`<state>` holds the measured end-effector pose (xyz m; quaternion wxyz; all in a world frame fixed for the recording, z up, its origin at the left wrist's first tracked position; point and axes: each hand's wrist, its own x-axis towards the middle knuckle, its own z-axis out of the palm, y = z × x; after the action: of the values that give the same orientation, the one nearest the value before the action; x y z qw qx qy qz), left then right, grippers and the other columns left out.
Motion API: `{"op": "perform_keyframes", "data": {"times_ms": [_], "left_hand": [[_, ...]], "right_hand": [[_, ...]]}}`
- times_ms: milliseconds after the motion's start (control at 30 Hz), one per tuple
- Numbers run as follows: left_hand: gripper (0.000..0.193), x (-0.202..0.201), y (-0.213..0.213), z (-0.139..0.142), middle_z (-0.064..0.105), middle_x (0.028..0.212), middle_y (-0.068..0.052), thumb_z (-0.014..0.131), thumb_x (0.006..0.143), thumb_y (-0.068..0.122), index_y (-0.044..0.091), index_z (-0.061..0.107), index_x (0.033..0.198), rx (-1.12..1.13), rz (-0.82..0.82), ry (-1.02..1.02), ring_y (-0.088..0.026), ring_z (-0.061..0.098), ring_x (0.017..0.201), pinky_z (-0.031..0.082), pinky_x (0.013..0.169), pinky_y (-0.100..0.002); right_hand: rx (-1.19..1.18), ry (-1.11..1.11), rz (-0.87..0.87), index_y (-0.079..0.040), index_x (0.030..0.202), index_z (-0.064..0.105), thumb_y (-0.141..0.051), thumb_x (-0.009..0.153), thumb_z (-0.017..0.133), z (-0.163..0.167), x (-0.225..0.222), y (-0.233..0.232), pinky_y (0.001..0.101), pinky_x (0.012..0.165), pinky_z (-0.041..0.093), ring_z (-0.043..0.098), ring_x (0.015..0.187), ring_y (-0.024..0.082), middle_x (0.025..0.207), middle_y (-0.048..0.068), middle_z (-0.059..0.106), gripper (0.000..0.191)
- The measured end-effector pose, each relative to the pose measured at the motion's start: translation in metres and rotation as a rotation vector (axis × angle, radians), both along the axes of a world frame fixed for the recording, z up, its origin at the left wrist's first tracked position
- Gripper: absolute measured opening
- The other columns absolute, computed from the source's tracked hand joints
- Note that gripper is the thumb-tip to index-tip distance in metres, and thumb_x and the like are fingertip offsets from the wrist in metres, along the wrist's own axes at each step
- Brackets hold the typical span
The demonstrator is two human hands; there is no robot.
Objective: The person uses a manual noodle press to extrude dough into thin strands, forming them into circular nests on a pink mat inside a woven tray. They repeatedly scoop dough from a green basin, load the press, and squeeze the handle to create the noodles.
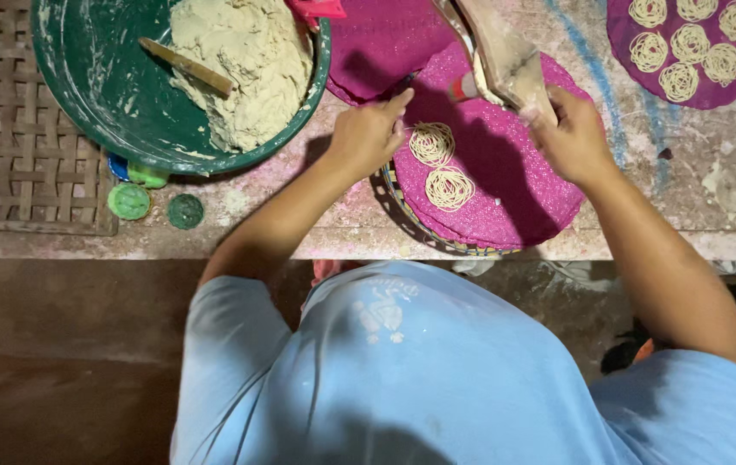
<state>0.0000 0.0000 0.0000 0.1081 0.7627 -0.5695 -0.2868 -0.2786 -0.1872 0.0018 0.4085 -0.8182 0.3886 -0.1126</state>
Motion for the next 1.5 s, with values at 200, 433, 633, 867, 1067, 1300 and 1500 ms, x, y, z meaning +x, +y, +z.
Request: {"op": "perform_keyframes", "data": {"times_ms": [200, 433, 633, 867, 1067, 1300, 1500], "left_hand": [[0.039, 0.014, 0.026, 0.028, 0.070, 0.105, -0.013, 0.079, 0.077, 0.027, 0.007, 0.070, 0.110, -0.789, -0.231, 0.225, -0.026, 0.070, 0.093, 0.058, 0.084, -0.039], [0.033, 0.018, 0.118, 0.108, 0.073, 0.090, -0.016, 0.061, 0.088, 0.035, 0.018, 0.070, 0.115, -0.264, -0.644, 0.286, -0.035, 0.072, 0.080, 0.056, 0.069, -0.046], [0.037, 0.042, 0.185, 0.102, 0.071, 0.081, -0.019, 0.045, 0.100, 0.047, 0.032, 0.069, 0.124, -0.065, -0.457, 0.171, -0.040, 0.070, 0.072, 0.054, 0.069, -0.052], [0.030, 0.201, 0.269, -0.005, 0.076, 0.099, -0.011, 0.074, 0.082, 0.019, 0.008, 0.074, 0.110, -0.186, 0.292, 0.398, -0.025, 0.070, 0.089, 0.058, 0.077, -0.041], [0.044, 0.248, 0.259, -0.055, 0.075, 0.116, -0.013, 0.065, 0.083, 0.014, 0.001, 0.064, 0.126, 0.090, 0.438, 1.571, -0.025, 0.073, 0.107, 0.057, 0.099, -0.039], [0.027, 0.235, 0.207, -0.077, 0.068, 0.096, -0.005, 0.061, 0.099, 0.022, 0.005, 0.065, 0.120, -0.643, 0.485, 1.344, -0.015, 0.068, 0.084, 0.055, 0.077, -0.032], [0.012, 0.262, 0.162, -0.100, 0.064, 0.084, -0.003, 0.068, 0.102, 0.013, 0.002, 0.066, 0.099, -1.019, 0.901, 0.699, -0.010, 0.058, 0.072, 0.048, 0.062, -0.030]], "right_hand": [[-0.435, 0.124, 0.507, 0.000, 0.100, 0.067, -0.043, 0.087, 0.080, 0.136, 0.048, 0.094, 0.0345, 0.058, 0.048, 0.061, 0.055, 0.022, 0.066, 0.010, 0.063, 0.046], [-0.885, -0.215, 1.290, -0.003, 0.086, 0.063, -0.061, 0.082, 0.068, 0.207, 0.111, 0.133, 0.0452, 0.051, 0.047, 0.061, 0.060, 0.030, 0.067, 0.010, 0.057, 0.058], [0.068, -0.108, 1.371, -0.004, 0.093, 0.063, -0.051, 0.105, 0.043, 0.150, 0.136, 0.174, 0.0494, 0.064, 0.049, 0.066, 0.073, 0.037, 0.079, 0.015, 0.063, 0.053], [-0.278, -0.280, 1.265, -0.003, 0.102, 0.067, -0.042, 0.100, 0.054, 0.128, 0.167, 0.143, 0.0450, 0.064, 0.055, 0.070, 0.072, 0.033, 0.083, 0.015, 0.069, 0.041], [-1.633, -0.071, 1.193, -0.019, 0.106, 0.068, -0.026, 0.089, 0.078, 0.153, 0.267, 0.111, 0.0321, 0.051, 0.050, 0.067, 0.066, 0.021, 0.073, 0.005, 0.066, 0.020], [-1.163, -0.356, 0.624, -0.010, 0.143, 0.060, -0.020, 0.097, 0.076, 0.105, 0.374, 0.137, 0.0467, 0.105, 0.051, 0.057, 0.128, 0.033, 0.134, 0.018, 0.061, 0.050], [-0.926, 0.258, 0.755, -0.002, 0.106, 0.067, -0.021, 0.088, 0.068, 0.004, 0.444, 0.191, 0.0483, 0.066, 0.058, 0.071, 0.083, 0.036, 0.103, 0.019, 0.067, 0.026]]}}
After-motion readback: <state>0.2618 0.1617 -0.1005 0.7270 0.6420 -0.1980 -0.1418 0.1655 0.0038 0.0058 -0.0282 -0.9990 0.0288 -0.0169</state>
